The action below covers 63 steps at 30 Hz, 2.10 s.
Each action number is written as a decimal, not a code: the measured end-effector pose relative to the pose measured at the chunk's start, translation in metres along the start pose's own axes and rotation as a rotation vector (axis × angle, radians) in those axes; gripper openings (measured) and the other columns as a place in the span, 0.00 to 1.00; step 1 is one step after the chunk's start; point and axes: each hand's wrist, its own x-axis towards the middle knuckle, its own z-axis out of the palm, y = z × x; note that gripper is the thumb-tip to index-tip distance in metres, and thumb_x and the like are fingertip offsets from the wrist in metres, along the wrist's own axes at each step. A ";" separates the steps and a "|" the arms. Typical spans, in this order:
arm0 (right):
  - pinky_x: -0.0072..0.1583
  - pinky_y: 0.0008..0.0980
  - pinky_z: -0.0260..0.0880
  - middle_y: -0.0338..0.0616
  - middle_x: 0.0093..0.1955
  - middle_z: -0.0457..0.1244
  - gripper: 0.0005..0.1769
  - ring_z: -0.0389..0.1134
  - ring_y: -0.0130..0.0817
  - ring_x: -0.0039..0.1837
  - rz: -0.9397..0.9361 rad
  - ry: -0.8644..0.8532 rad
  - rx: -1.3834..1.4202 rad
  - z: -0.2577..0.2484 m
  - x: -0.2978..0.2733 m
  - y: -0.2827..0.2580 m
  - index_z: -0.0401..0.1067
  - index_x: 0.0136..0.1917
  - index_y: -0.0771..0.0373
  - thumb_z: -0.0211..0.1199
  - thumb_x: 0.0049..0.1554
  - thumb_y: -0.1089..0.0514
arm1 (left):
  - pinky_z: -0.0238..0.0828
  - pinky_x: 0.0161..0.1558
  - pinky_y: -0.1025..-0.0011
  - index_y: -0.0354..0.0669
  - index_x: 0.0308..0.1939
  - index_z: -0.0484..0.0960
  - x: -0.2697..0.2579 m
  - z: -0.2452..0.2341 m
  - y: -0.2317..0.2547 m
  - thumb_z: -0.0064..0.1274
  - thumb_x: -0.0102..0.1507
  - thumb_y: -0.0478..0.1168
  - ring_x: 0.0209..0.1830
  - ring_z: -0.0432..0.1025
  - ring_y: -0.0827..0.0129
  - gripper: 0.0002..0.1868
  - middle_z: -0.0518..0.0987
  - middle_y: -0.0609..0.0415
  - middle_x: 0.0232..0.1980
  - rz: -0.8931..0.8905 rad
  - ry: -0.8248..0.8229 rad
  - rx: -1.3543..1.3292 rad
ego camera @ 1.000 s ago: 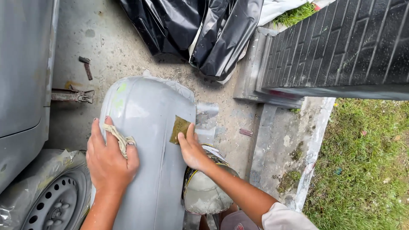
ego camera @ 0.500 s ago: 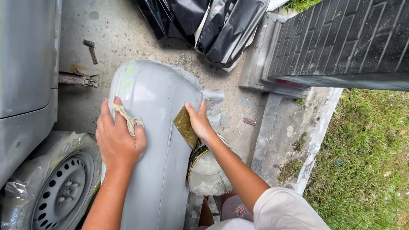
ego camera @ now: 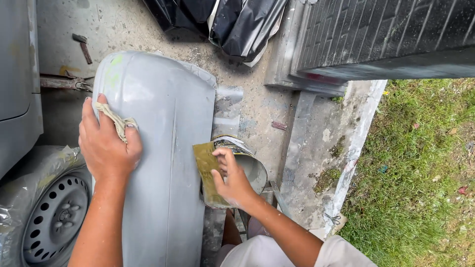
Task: The person sands a detached car bumper with a sanding block, dipping the block into a bucket of water and wiping the surface with a cloth. The person then sands a car door panel in a similar manner.
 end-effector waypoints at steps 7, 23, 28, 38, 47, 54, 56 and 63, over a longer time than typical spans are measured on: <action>0.43 0.45 0.60 0.56 0.50 0.62 0.44 0.64 0.46 0.47 0.548 -0.521 -0.555 -0.016 0.006 0.093 0.53 0.73 0.47 0.53 0.49 0.78 | 0.69 0.47 0.40 0.31 0.75 0.69 0.003 -0.008 0.015 0.45 0.63 0.45 0.55 0.69 0.31 0.36 0.65 0.30 0.73 -0.103 -0.079 -0.085; 0.52 0.58 0.73 0.59 0.60 0.66 0.24 0.69 0.58 0.62 0.176 -0.689 -1.498 0.061 0.041 0.192 0.70 0.65 0.73 0.62 0.56 0.61 | 0.63 0.71 0.51 0.30 0.80 0.46 0.000 -0.011 0.019 0.55 0.53 0.45 0.70 0.65 0.37 0.55 0.67 0.31 0.69 -0.187 0.119 -0.306; 0.52 0.59 0.74 0.61 0.62 0.64 0.33 0.70 0.62 0.61 0.307 -0.557 -1.467 0.038 0.046 0.193 0.65 0.72 0.70 0.65 0.55 0.59 | 0.60 0.72 0.49 0.30 0.79 0.51 -0.001 -0.008 0.017 0.56 0.50 0.43 0.73 0.61 0.36 0.55 0.65 0.31 0.71 -0.144 0.111 -0.376; 0.65 0.56 0.68 0.73 0.67 0.62 0.37 0.65 0.70 0.69 0.469 -0.682 -0.740 -0.030 -0.044 -0.060 0.65 0.71 0.59 0.69 0.52 0.47 | 0.62 0.71 0.52 0.41 0.80 0.59 -0.005 0.005 0.011 0.50 0.53 0.31 0.71 0.64 0.41 0.47 0.66 0.37 0.71 -0.059 0.270 -0.443; 0.36 0.21 0.54 0.40 0.43 0.52 0.39 0.51 0.25 0.36 0.526 -0.183 0.509 -0.072 0.085 0.021 0.57 0.75 0.52 0.60 0.58 0.34 | 0.64 0.68 0.50 0.44 0.66 0.79 0.001 0.009 0.007 0.49 0.55 0.34 0.67 0.68 0.44 0.32 0.72 0.38 0.63 0.002 0.197 -0.300; 0.79 0.65 0.28 0.64 0.86 0.34 0.64 0.30 0.58 0.86 0.650 -0.389 0.063 -0.006 0.150 0.010 0.39 0.85 0.65 0.54 0.57 0.19 | 0.65 0.68 0.50 0.41 0.60 0.81 0.009 -0.003 0.013 0.46 0.56 0.34 0.66 0.69 0.45 0.28 0.72 0.41 0.61 -0.037 0.133 -0.206; 0.67 0.50 0.50 0.57 0.72 0.48 0.49 0.49 0.49 0.70 0.746 -0.294 0.269 0.000 0.136 0.028 0.52 0.77 0.63 0.58 0.58 0.28 | 0.66 0.68 0.50 0.41 0.60 0.81 0.005 0.000 0.019 0.46 0.55 0.34 0.65 0.70 0.45 0.28 0.72 0.40 0.61 -0.045 0.134 -0.185; 0.79 0.62 0.22 0.59 0.87 0.26 0.56 0.23 0.55 0.86 0.878 -0.139 0.361 0.030 0.128 -0.098 0.27 0.86 0.59 0.26 0.62 0.18 | 0.67 0.68 0.51 0.42 0.59 0.83 0.007 -0.006 0.018 0.44 0.56 0.37 0.63 0.72 0.45 0.27 0.75 0.40 0.60 -0.065 0.155 -0.183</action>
